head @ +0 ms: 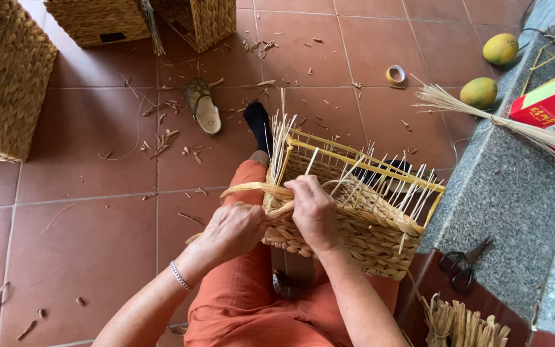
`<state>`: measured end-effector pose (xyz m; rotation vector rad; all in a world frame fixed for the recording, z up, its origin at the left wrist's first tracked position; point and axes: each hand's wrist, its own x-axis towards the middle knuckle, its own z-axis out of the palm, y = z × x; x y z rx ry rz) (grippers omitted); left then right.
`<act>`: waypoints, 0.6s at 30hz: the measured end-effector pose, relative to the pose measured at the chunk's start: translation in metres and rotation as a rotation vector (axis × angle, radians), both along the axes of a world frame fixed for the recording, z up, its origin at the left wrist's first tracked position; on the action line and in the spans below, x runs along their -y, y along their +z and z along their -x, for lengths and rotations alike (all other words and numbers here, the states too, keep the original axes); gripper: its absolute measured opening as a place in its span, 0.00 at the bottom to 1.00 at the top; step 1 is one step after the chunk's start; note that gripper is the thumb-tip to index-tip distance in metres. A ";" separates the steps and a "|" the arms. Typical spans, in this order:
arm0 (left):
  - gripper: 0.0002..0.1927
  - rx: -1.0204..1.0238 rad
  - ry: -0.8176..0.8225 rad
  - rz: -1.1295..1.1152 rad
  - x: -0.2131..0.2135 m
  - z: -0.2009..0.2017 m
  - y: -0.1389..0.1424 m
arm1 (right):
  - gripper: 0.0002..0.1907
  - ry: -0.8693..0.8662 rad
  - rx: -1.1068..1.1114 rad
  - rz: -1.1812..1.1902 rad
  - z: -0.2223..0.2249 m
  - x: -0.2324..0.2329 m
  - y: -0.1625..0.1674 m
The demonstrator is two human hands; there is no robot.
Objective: The person sits on the floor with a partially woven water hyacinth basket on their lap and weaves long dried plant strands in and out of the upright stakes around the basket rim, pressing each strand down into the woven wall and working around the basket.
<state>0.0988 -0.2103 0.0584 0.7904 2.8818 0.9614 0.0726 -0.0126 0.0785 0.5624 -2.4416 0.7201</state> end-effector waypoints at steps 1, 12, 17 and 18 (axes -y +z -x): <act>0.10 -0.035 -0.012 0.024 0.001 0.001 0.000 | 0.07 0.035 0.045 0.050 0.000 0.000 0.008; 0.24 -0.785 0.076 0.010 -0.006 0.015 0.041 | 0.05 0.064 0.234 0.121 -0.001 0.003 0.025; 0.20 -0.396 0.034 -0.424 -0.015 0.038 0.003 | 0.09 -0.030 0.279 0.195 0.001 0.000 -0.001; 0.19 -0.223 0.135 -0.546 -0.017 0.045 -0.006 | 0.11 -0.033 0.216 0.197 0.001 0.000 -0.004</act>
